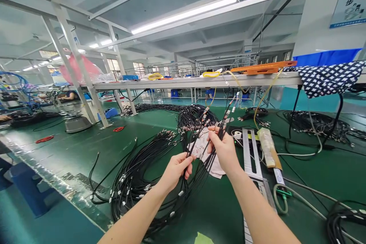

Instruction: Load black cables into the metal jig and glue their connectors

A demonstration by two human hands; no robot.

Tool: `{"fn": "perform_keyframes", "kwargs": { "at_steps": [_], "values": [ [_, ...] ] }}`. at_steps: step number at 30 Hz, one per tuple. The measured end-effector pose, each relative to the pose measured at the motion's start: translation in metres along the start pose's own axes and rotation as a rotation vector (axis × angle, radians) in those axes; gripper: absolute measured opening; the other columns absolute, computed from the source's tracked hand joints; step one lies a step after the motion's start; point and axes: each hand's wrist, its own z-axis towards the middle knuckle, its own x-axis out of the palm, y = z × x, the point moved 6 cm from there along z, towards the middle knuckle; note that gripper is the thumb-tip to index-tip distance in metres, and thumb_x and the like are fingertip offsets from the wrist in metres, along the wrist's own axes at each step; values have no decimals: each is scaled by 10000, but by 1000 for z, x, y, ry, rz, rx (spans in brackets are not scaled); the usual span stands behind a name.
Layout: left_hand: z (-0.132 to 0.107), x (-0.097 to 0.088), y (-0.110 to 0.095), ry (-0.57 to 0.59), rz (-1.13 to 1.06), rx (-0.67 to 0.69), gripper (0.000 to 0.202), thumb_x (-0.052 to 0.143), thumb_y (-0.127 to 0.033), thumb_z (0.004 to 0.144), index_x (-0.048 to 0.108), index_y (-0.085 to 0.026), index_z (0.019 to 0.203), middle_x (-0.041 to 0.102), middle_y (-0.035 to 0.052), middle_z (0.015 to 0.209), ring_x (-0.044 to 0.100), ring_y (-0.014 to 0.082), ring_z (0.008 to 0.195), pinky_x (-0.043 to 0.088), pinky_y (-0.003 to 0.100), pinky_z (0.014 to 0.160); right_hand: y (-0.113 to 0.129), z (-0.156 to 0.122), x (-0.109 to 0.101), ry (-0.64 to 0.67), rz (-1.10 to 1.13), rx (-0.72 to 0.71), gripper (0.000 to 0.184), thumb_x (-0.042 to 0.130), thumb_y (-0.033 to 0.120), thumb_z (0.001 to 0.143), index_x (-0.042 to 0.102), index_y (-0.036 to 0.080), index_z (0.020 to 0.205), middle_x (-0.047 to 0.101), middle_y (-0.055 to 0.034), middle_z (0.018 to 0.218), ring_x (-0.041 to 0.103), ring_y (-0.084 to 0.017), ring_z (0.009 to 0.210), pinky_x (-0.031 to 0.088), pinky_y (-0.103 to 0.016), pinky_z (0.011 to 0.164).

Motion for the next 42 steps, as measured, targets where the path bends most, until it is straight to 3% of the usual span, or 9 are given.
{"fn": "perform_keyframes", "kwargs": {
  "at_steps": [3, 9, 15, 23, 28, 32, 35, 38, 42],
  "values": [
    [-1, 7, 6, 29, 53, 9, 406, 563, -520, 762, 586, -120, 825, 488, -37, 480, 375, 67, 368, 299, 191, 371, -3, -4, 11, 82, 22, 41, 505, 688, 418, 665, 532, 156, 1068, 487, 71, 580, 435, -73, 366, 323, -227, 384],
    [-3, 1, 3, 98, 318, 119, 407, 496, -507, 824, 591, -139, 678, 563, 11, 647, 507, 125, 651, 399, 229, 636, -8, 1, 1, 5, 10, 3, 336, 679, 451, 675, 515, 160, 708, 446, 61, 535, 434, -71, 357, 283, -228, 376],
    [0, -5, 27, 217, 464, 27, 511, 380, -599, 840, 555, -149, 673, 454, -29, 528, 415, 104, 455, 327, 218, 445, 4, 3, -5, 64, -67, -22, 252, 631, 387, 740, 574, 155, 819, 521, 49, 522, 475, -89, 385, 352, -240, 450],
    [-7, 12, 16, 244, 582, 161, 428, 355, -504, 892, 595, -156, 826, 591, 36, 785, 506, 173, 780, 397, 265, 749, 12, 6, 2, 156, -142, -11, 222, 637, 351, 729, 538, 164, 796, 498, 72, 473, 488, -96, 379, 375, -239, 453],
    [-10, 12, 20, 432, 645, 102, 387, 340, -423, 909, 577, -158, 755, 532, -3, 636, 476, 133, 599, 398, 244, 618, 12, 0, 8, 342, -119, 77, 315, 677, 354, 686, 570, 152, 904, 508, 69, 539, 523, -109, 391, 393, -246, 437],
    [0, 11, -4, 503, 566, 96, 181, 570, -301, 788, 633, -185, 911, 616, 21, 820, 565, 177, 831, 431, 270, 770, 17, -6, 13, 478, -110, 127, 262, 665, 382, 707, 578, 153, 798, 532, 52, 561, 543, -106, 419, 419, -250, 469],
    [12, 24, -36, 501, 212, 137, 465, 636, -204, 715, 550, -230, 1172, 602, 39, 1020, 530, 198, 1030, 396, 311, 907, 20, -4, 18, 489, -157, 128, 257, 655, 396, 706, 581, 157, 766, 555, 44, 535, 538, -111, 416, 430, -258, 480],
    [25, 41, -50, 448, -97, 71, 432, 695, -244, 694, 565, -187, 1101, 577, 0, 759, 559, 118, 670, 459, 247, 649, 20, 4, 18, 438, -210, 105, 253, 637, 396, 713, 602, 156, 784, 559, 37, 497, 530, -116, 413, 390, -235, 426],
    [38, 28, -51, 172, -237, 36, 354, 745, -390, 651, 514, -171, 807, 273, -132, 446, 198, 13, 351, 172, 144, 346, 9, 8, 9, 405, -314, 104, 185, 621, 338, 723, 631, 164, 784, 542, 40, 430, 482, -102, 350, 283, -198, 335]
  ]
}}
